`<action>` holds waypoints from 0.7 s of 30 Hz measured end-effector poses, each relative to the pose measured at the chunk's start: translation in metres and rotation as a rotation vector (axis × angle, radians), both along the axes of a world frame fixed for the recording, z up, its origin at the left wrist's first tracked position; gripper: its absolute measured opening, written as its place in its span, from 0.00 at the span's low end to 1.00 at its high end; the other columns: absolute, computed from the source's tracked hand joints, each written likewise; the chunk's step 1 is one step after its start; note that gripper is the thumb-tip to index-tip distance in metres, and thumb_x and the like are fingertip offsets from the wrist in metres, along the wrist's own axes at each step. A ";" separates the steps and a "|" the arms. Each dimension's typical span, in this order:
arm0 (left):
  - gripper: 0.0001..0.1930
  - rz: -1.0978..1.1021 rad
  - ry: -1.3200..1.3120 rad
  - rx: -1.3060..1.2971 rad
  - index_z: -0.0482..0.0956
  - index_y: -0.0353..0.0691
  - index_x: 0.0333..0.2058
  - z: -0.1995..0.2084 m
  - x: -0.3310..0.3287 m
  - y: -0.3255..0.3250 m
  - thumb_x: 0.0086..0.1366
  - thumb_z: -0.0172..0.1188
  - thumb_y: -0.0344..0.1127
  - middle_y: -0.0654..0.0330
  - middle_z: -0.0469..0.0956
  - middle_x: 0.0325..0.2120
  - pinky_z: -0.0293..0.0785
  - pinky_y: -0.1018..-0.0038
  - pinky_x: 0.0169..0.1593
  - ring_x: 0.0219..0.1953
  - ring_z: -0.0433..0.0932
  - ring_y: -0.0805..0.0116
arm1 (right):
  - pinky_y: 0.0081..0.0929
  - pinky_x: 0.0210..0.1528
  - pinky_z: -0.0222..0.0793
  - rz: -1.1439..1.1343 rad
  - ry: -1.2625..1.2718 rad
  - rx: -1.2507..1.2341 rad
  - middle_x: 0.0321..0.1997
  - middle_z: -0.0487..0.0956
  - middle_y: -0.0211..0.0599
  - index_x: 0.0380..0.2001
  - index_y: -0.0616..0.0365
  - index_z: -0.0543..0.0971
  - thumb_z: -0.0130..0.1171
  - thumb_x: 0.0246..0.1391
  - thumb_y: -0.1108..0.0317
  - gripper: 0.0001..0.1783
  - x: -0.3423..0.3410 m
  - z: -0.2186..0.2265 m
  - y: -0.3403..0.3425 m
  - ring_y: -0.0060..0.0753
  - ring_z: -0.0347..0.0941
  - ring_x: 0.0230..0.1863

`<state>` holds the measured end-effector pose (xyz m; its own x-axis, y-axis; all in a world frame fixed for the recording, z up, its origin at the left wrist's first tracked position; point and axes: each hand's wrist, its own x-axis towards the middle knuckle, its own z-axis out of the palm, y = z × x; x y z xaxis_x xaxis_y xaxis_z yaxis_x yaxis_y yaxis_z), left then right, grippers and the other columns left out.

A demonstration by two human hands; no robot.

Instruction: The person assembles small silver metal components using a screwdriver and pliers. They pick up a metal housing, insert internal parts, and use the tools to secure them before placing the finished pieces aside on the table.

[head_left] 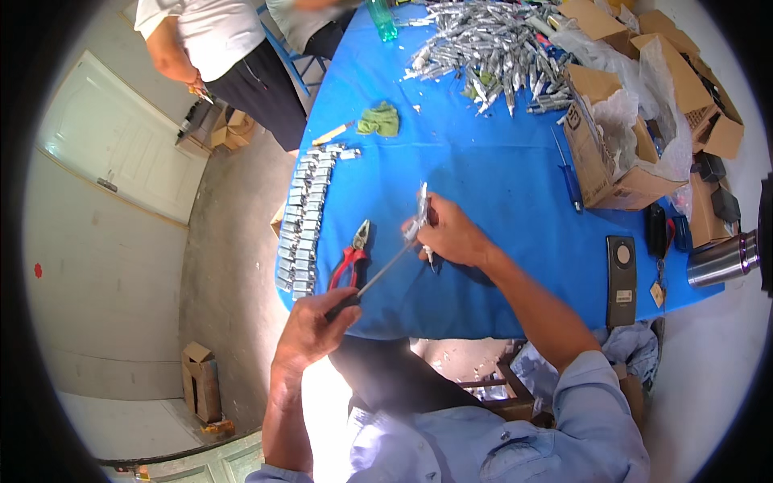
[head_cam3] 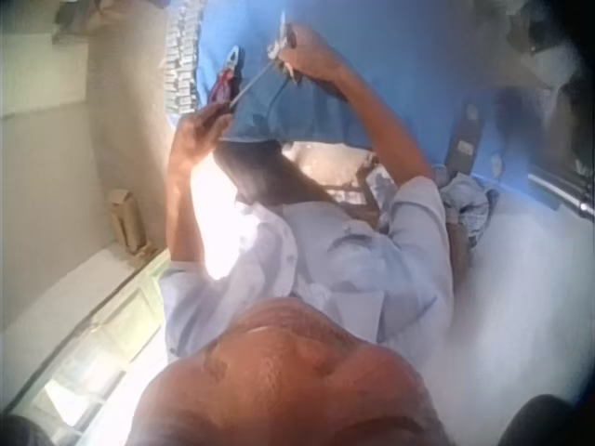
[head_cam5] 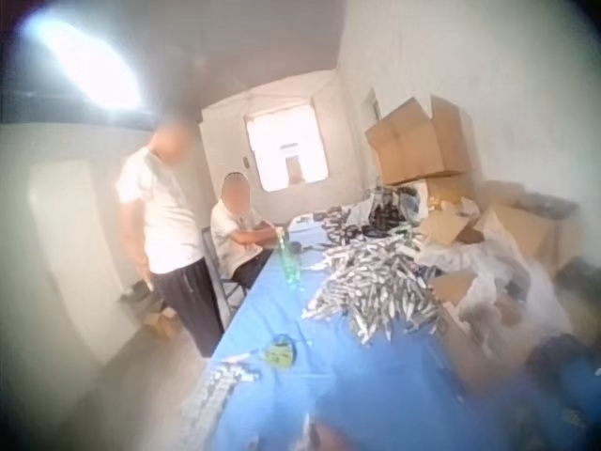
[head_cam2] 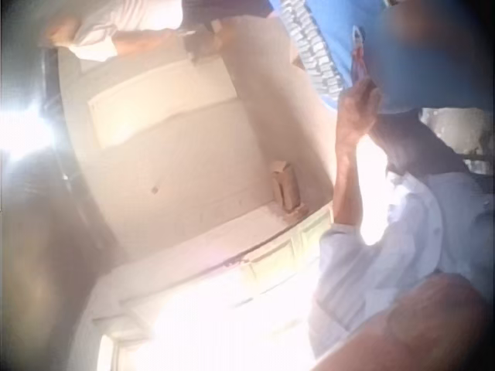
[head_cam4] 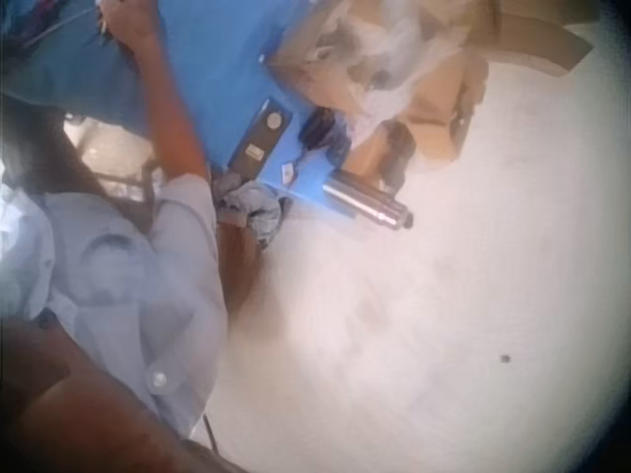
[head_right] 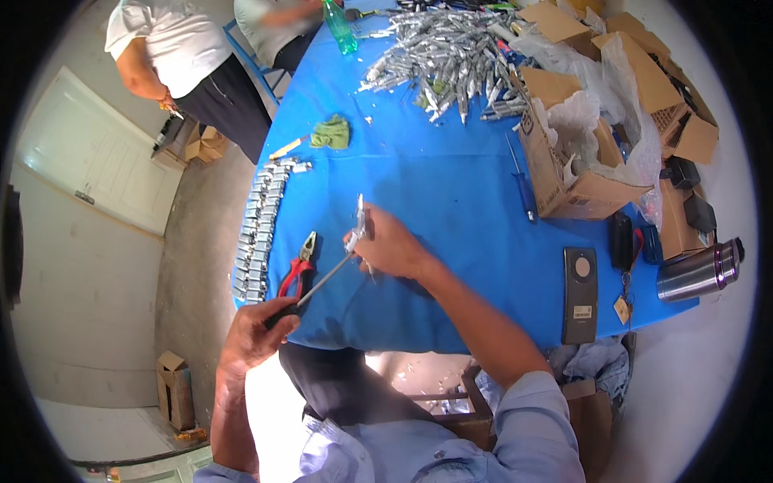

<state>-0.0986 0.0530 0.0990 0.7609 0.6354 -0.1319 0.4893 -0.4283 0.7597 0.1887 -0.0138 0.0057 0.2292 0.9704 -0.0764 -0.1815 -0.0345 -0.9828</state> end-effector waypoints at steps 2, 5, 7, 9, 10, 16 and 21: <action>0.14 0.003 0.019 0.027 0.84 0.33 0.48 0.005 0.003 0.001 0.65 0.69 0.31 0.58 0.77 0.19 0.69 0.74 0.26 0.19 0.72 0.75 | 0.32 0.34 0.85 -0.009 0.059 0.020 0.49 0.82 0.52 0.61 0.70 0.64 0.57 0.63 0.74 0.26 0.005 -0.003 0.000 0.36 0.83 0.42; 0.14 -0.008 -0.004 0.075 0.84 0.33 0.48 0.007 0.007 -0.001 0.65 0.69 0.31 0.57 0.75 0.18 0.68 0.74 0.25 0.18 0.70 0.75 | 0.33 0.34 0.85 0.005 0.133 0.027 0.51 0.81 0.56 0.63 0.72 0.62 0.59 0.63 0.71 0.29 0.008 0.000 -0.001 0.40 0.84 0.46; 0.14 -0.006 0.021 0.081 0.84 0.33 0.48 0.006 0.003 0.001 0.65 0.69 0.31 0.56 0.77 0.19 0.69 0.74 0.25 0.19 0.72 0.74 | 0.33 0.35 0.85 0.023 0.161 0.011 0.52 0.81 0.57 0.64 0.73 0.61 0.60 0.63 0.70 0.31 0.009 0.003 -0.002 0.42 0.84 0.47; 0.14 -0.001 0.028 0.078 0.84 0.33 0.48 0.006 0.002 0.000 0.65 0.69 0.31 0.55 0.79 0.20 0.70 0.73 0.26 0.19 0.75 0.73 | 0.34 0.35 0.85 0.041 0.172 -0.016 0.53 0.80 0.58 0.64 0.74 0.60 0.60 0.63 0.69 0.32 0.009 0.003 -0.002 0.44 0.84 0.48; 0.14 0.004 0.020 0.074 0.84 0.32 0.48 0.010 0.003 -0.002 0.65 0.69 0.31 0.55 0.80 0.21 0.71 0.73 0.26 0.19 0.76 0.73 | 0.34 0.35 0.85 0.057 0.176 -0.028 0.53 0.80 0.57 0.65 0.73 0.60 0.60 0.63 0.69 0.32 0.010 0.003 -0.001 0.43 0.84 0.48; 0.14 0.049 0.061 0.047 0.84 0.31 0.48 0.027 0.005 -0.028 0.64 0.69 0.29 0.56 0.83 0.23 0.74 0.75 0.29 0.23 0.79 0.74 | 0.33 0.36 0.85 -0.005 0.168 -0.087 0.51 0.79 0.49 0.67 0.69 0.62 0.59 0.62 0.71 0.33 0.017 0.011 -0.007 0.41 0.84 0.46; 0.17 0.291 -0.076 -0.021 0.82 0.31 0.51 -0.006 -0.001 -0.039 0.64 0.68 0.29 0.56 0.84 0.28 0.75 0.77 0.34 0.27 0.79 0.77 | 0.31 0.35 0.84 -0.073 0.158 -0.026 0.45 0.77 0.41 0.67 0.65 0.65 0.60 0.61 0.71 0.32 0.013 0.023 -0.006 0.37 0.84 0.45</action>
